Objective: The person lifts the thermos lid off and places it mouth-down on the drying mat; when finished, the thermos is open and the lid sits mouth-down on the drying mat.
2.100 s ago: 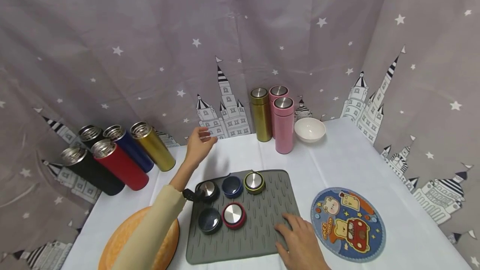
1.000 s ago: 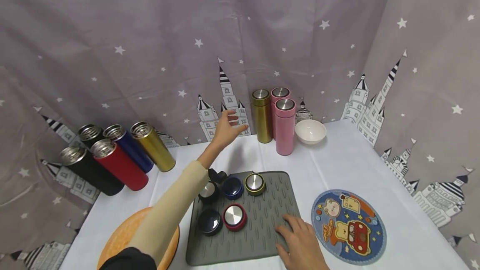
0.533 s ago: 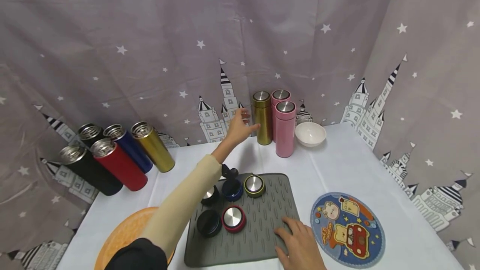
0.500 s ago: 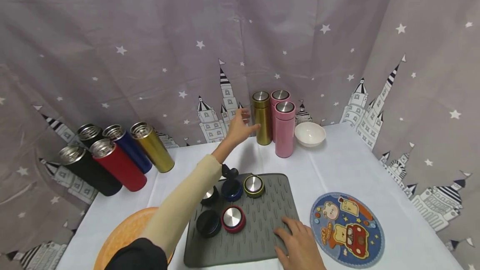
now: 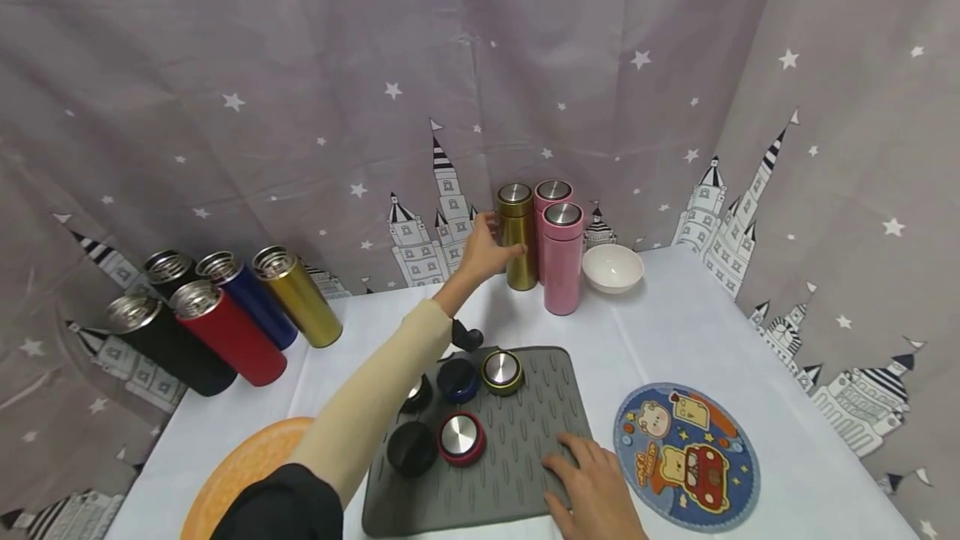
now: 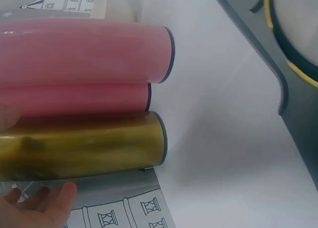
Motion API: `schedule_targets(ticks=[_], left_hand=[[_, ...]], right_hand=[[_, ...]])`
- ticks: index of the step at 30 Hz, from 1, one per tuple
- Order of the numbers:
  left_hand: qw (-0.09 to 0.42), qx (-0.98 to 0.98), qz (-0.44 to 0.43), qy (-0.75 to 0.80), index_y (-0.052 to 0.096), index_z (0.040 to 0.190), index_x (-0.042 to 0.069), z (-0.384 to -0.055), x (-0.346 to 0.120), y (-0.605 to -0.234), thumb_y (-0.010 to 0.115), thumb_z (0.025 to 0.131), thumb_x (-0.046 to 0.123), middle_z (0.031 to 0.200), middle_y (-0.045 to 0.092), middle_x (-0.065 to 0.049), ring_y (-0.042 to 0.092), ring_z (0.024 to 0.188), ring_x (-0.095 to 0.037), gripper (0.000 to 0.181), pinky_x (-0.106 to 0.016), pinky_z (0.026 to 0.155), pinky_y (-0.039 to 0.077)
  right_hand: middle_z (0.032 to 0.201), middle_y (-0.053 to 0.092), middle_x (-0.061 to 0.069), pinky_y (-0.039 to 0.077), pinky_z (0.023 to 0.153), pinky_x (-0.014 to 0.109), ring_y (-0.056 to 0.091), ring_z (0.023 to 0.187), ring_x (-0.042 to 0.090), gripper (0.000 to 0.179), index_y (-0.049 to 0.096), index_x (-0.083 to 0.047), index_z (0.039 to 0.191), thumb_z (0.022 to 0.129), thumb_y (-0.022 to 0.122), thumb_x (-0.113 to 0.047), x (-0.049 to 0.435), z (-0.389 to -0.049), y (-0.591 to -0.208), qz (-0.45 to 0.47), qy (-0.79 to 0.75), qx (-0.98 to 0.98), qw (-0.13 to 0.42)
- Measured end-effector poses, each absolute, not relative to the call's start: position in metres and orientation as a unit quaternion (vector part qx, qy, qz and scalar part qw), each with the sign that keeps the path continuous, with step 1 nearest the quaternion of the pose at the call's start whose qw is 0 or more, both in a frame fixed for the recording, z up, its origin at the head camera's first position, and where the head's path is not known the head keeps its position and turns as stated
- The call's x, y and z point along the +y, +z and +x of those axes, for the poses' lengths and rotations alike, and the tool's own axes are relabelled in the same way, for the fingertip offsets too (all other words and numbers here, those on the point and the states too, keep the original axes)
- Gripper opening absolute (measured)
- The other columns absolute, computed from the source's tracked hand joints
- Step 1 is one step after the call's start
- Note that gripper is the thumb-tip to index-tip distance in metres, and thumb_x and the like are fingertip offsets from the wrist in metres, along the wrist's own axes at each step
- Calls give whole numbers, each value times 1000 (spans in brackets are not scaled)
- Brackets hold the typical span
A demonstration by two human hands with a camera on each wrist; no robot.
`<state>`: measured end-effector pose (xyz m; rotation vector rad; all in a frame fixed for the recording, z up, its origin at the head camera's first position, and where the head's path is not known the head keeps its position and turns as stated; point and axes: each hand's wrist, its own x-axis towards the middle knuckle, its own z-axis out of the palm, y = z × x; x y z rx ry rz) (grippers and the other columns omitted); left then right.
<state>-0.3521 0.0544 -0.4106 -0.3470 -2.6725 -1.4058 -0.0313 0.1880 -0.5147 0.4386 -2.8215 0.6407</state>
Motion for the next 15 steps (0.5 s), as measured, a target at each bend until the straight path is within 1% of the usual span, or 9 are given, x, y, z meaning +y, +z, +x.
schedule_targets(ticks=[5, 10, 15], left_hand=[[46, -874, -103, -473, 31, 148, 4, -357, 59, -408, 83, 82, 26, 142, 51, -19, 51, 128, -31, 86, -44, 106, 42], [48, -870, -97, -481, 33, 148, 5, -360, 64, -410, 84, 81, 25, 144, 50, -17, 50, 130, -30, 86, -41, 107, 41], [55, -869, -89, -483, 35, 147, 6, -361, 67, -412, 85, 80, 23, 143, 52, -16, 52, 129, -29, 85, -41, 106, 42]], right_hand=[[123, 60, 9, 47, 90, 57, 58, 112, 33, 33, 75, -20, 104, 74, 86, -29, 189, -32, -514, 148, 224, -958, 101], [124, 60, 9, 46, 91, 57, 58, 113, 33, 32, 75, -20, 104, 75, 85, -30, 189, -32, -513, 141, 228, -959, 87], [123, 60, 8, 47, 90, 57, 58, 111, 32, 31, 75, -21, 103, 74, 85, -29, 189, -32, -514, 144, 227, -958, 96]])
